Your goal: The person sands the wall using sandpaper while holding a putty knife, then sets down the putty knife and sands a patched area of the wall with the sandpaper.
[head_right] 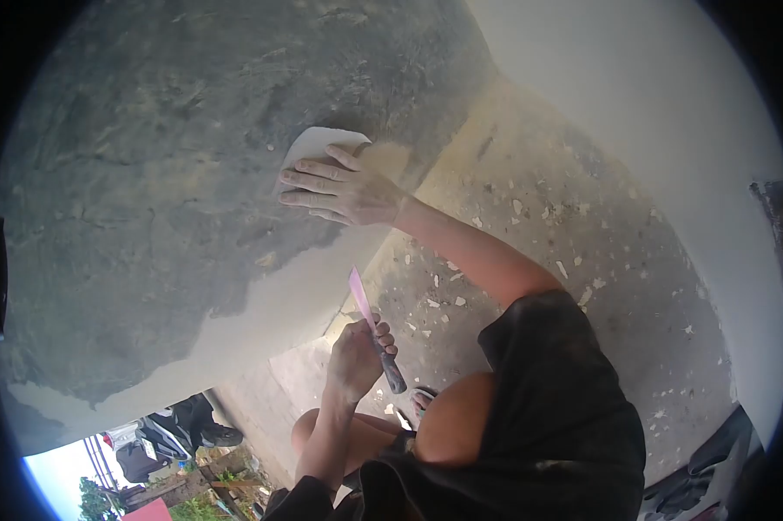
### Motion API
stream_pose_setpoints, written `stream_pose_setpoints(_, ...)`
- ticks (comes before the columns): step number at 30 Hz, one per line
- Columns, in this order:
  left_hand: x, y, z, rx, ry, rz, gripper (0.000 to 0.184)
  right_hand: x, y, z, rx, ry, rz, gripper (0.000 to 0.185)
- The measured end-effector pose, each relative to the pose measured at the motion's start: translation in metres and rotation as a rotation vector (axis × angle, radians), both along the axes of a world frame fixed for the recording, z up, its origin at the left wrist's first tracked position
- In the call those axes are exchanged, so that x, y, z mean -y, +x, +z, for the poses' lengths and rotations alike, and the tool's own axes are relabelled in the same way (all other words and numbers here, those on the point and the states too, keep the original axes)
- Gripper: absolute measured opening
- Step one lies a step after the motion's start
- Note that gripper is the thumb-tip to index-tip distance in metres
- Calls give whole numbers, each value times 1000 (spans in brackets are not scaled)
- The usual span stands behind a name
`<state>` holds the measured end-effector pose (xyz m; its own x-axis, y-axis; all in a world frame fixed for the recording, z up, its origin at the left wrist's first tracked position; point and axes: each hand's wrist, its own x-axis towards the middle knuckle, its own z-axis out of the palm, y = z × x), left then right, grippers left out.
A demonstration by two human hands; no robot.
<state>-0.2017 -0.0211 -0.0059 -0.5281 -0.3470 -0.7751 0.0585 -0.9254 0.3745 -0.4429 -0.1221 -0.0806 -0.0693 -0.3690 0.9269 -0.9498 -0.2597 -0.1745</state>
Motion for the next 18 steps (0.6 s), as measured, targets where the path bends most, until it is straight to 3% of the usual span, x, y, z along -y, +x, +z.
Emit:
stream_pose_setpoints(1,0,0,0,10,5,18,24,2,-11,0,-75,-34,-33,50)
stream_pose_setpoints(2,0,-1,3,-2,2,23,23,0,-24,7,36,28,-132,64)
stream_pose_setpoints(5,-4,-2,13,-16,4,26,21,9,-52,36,639,-206,-87,76)
stream_pose_setpoints(8,-4,0,11,2,-1,-10,20,12,-16,33,622,-248,4,80)
stream_pose_setpoints(10,-1,1,-1,32,-13,-16,21,-5,29,-13,169,154,122,80)
stream_pose_setpoints(13,6,3,-12,33,-59,-10,21,2,17,-54,-362,42,45,79)
stream_pose_setpoints(15,6,2,-11,10,-90,-2,22,4,-20,-31,-263,-8,-58,80)
stream_pose_setpoints(18,4,10,-12,27,-82,5,22,13,-66,-3,553,-90,-166,91)
